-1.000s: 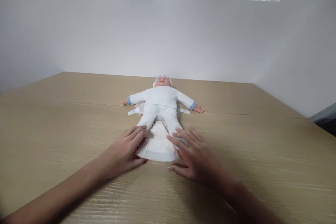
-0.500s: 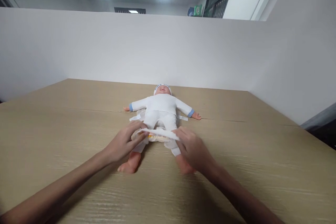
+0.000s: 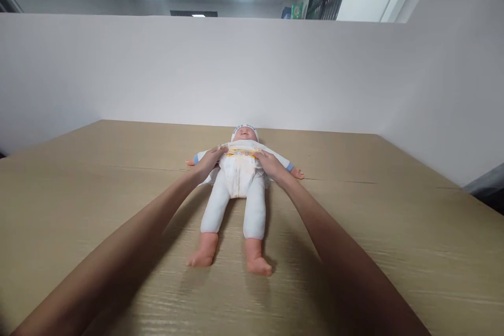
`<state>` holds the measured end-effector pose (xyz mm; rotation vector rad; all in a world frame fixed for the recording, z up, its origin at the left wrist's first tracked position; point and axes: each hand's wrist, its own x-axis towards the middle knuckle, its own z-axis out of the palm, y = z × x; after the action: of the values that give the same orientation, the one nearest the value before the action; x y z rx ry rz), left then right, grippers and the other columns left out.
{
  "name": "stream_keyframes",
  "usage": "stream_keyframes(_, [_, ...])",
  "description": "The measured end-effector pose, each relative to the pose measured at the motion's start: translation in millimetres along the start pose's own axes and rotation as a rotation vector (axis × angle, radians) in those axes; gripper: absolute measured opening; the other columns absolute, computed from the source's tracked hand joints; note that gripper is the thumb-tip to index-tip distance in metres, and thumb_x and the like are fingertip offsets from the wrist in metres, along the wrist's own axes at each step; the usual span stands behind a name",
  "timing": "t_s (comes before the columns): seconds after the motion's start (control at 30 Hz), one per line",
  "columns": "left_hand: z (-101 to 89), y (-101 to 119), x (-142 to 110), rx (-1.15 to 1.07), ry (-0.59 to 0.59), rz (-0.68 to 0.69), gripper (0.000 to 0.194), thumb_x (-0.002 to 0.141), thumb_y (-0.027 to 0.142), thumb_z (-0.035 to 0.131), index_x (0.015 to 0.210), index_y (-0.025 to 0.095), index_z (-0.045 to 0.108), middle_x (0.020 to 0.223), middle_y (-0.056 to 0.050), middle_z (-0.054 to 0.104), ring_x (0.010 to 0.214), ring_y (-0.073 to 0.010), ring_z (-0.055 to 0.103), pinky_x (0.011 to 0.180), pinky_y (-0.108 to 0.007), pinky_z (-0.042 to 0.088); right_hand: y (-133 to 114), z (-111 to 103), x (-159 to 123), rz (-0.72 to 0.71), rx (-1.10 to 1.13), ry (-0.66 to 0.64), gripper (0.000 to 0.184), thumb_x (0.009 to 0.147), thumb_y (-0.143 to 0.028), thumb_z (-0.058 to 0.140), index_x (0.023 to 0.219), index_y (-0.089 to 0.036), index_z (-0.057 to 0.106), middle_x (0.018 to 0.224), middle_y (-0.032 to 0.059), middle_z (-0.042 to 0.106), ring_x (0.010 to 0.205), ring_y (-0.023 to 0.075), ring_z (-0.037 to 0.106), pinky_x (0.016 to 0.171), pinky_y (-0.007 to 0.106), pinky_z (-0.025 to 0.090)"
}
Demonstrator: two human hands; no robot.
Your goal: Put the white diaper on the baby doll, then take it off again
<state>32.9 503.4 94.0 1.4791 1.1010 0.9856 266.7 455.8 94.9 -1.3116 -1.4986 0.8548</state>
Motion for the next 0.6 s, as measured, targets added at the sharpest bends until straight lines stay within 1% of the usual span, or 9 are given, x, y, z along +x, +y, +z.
stream_keyframes(0.07, [-0.1,-6,1,-0.038,-0.012,-0.031,0.051,0.084,0.063,0.071,0.108,0.019,0.065,0.108,-0.010,0.076,0.108,-0.0296,0.068,0.094,-0.039,0.055,4,1,0,0.025,0.022,-0.025,0.044,0.096,-0.056,0.061,0.115,-0.021,0.080,0.113,0.0063,0.084,0.116,0.0289,0.072,0.110,0.046,0.055])
stream_keyframes(0.13, [-2.2,-9,-6,-0.070,-0.039,-0.050,0.051,0.084,0.062,0.072,0.110,0.018,0.066,0.111,-0.010,0.077,0.110,-0.0290,0.069,0.097,-0.038,0.055,7,0,-8,0.042,0.038,-0.048,0.044,0.096,-0.058,0.063,0.116,-0.023,0.081,0.114,0.0049,0.084,0.118,0.0287,0.072,0.112,0.046,0.055])
stream_keyframes(0.27, [-10.6,-6,-34,-0.101,-0.103,-0.082,0.050,0.087,0.060,0.072,0.110,0.015,0.069,0.107,-0.009,0.078,0.109,-0.0286,0.070,0.097,-0.037,0.055,5,-7,-38,0.065,0.066,-0.099,0.046,0.097,-0.064,0.066,0.117,-0.025,0.082,0.114,0.0056,0.085,0.120,0.0308,0.073,0.111,0.047,0.057])
stream_keyframes(0.33, [-15.9,-3,-51,-0.102,-0.139,-0.104,0.049,0.088,0.059,0.074,0.107,0.014,0.072,0.106,-0.009,0.078,0.108,-0.0280,0.070,0.097,-0.036,0.055,1,-11,-56,0.085,0.116,-0.191,0.050,0.097,-0.066,0.066,0.123,-0.026,0.080,0.118,0.0062,0.084,0.123,0.0311,0.073,0.111,0.048,0.058])
stream_keyframes(0.4, [-21.0,1,-66,-0.116,-0.203,-0.122,0.047,0.087,0.060,0.078,0.106,0.017,0.074,0.109,-0.009,0.078,0.106,-0.0265,0.071,0.097,-0.035,0.056,-3,-15,-70,0.095,0.155,-0.290,0.053,0.097,-0.068,0.067,0.129,-0.027,0.077,0.126,0.0059,0.082,0.127,0.0305,0.072,0.111,0.046,0.058])
stream_keyframes(0.43, [-23.4,3,-72,-0.123,-0.241,-0.128,0.047,0.086,0.060,0.080,0.106,0.018,0.075,0.111,-0.009,0.078,0.106,-0.0257,0.071,0.096,-0.035,0.056,-4,-17,-75,0.089,0.148,-0.315,0.053,0.097,-0.068,0.068,0.130,-0.027,0.076,0.130,0.0056,0.080,0.129,0.0301,0.071,0.111,0.046,0.058])
stream_keyframes(0.5, [-27.8,5,-81,-0.109,-0.270,-0.128,0.048,0.083,0.061,0.082,0.107,0.020,0.075,0.113,-0.008,0.078,0.104,-0.0248,0.071,0.094,-0.035,0.057,-3,-21,-80,0.048,0.069,-0.277,0.053,0.095,-0.069,0.070,0.126,-0.027,0.076,0.132,0.0055,0.079,0.126,0.0294,0.072,0.108,0.043,0.059])
stream_keyframes(0.53, [-30.0,6,-83,-0.089,-0.248,-0.124,0.049,0.081,0.061,0.083,0.107,0.020,0.075,0.112,-0.008,0.078,0.102,-0.0243,0.071,0.092,-0.035,0.057,0,-23,-81,0.022,0.013,-0.221,0.053,0.094,-0.070,0.070,0.122,-0.026,0.077,0.129,0.0062,0.080,0.120,0.0287,0.074,0.103,0.042,0.061])
stream_keyframes(0.6, [-34.2,7,-86,-0.041,-0.161,-0.115,0.052,0.079,0.061,0.083,0.110,0.020,0.073,0.114,-0.009,0.077,0.100,-0.0232,0.070,0.091,-0.035,0.056,9,-27,-83,-0.017,-0.079,-0.091,0.055,0.091,-0.072,0.070,0.113,-0.022,0.076,0.116,0.0084,0.082,0.103,0.0263,0.077,0.089,0.039,0.064])
